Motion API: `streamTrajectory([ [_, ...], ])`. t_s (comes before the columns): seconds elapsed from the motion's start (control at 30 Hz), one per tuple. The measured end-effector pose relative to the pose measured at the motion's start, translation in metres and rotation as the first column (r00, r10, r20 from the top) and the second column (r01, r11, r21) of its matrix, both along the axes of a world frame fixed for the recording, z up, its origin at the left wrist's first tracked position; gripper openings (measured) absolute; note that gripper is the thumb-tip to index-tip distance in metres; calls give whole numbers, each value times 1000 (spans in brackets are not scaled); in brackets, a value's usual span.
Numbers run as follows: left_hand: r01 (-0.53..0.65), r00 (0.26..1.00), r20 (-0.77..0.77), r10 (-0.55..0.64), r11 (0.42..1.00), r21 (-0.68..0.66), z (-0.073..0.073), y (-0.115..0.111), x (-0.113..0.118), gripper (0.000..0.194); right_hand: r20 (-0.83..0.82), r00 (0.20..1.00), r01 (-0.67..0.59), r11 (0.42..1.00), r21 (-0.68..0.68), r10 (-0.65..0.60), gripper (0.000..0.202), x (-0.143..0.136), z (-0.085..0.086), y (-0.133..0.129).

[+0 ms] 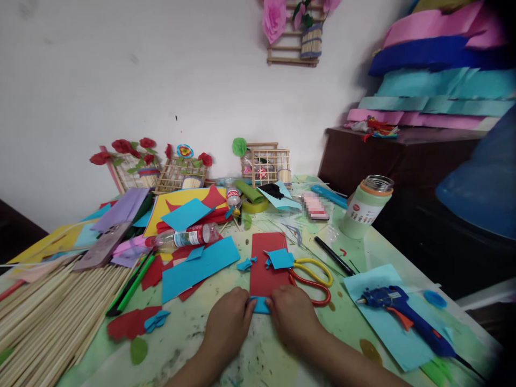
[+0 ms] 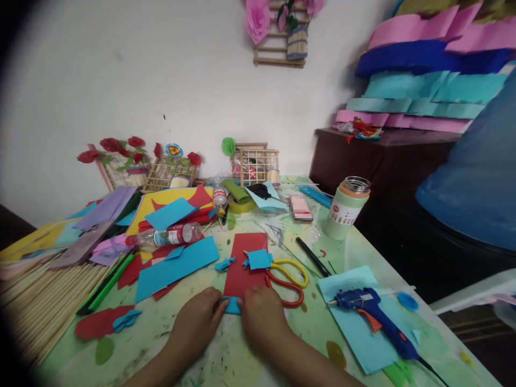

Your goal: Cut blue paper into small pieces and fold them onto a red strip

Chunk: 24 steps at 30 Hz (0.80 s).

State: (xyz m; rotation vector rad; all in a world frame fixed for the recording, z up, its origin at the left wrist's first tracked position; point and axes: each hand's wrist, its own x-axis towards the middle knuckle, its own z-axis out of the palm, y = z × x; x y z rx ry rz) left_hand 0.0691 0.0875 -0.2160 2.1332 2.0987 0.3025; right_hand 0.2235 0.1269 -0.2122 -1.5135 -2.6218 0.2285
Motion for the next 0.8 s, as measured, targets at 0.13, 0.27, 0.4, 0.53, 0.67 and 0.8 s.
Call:
streamTrajectory([
  [0.13, 2, 1000, -16, -2, 1000, -1, 0, 0, 0, 24, 6, 1000, -5, 1000, 7, 5, 23, -1, -1, 1],
  [0.27, -6, 999, -34, 6, 1000, -10, 1, 0, 0, 24, 10, 1000, -7, 1000, 13, 7, 22, -1, -2, 1],
  [0.4, -1, 999, -35, 1, 1000, 6, -2, 0, 0, 24, 19, 1000, -7, 1000, 27, 7, 19, -1, -4, 1],
  [0.53, 6, 999, -45, -5, 1000, 17, -5, -1, 0, 24, 33, 999, -15, 999, 32, 14, 18, -1, -5, 1],
  [0.67, 3, 999, -46, -3, 1000, 12, -5, -1, 0, 25, 42, 999, -18, 999, 37, 16, 20, -2, -5, 2],
  [0.8, 10, 998, -61, -10, 1000, 5, -4, 0, 1, 26, 51, 999, -5, 999, 43, 3, 21, -4, -4, 4],
])
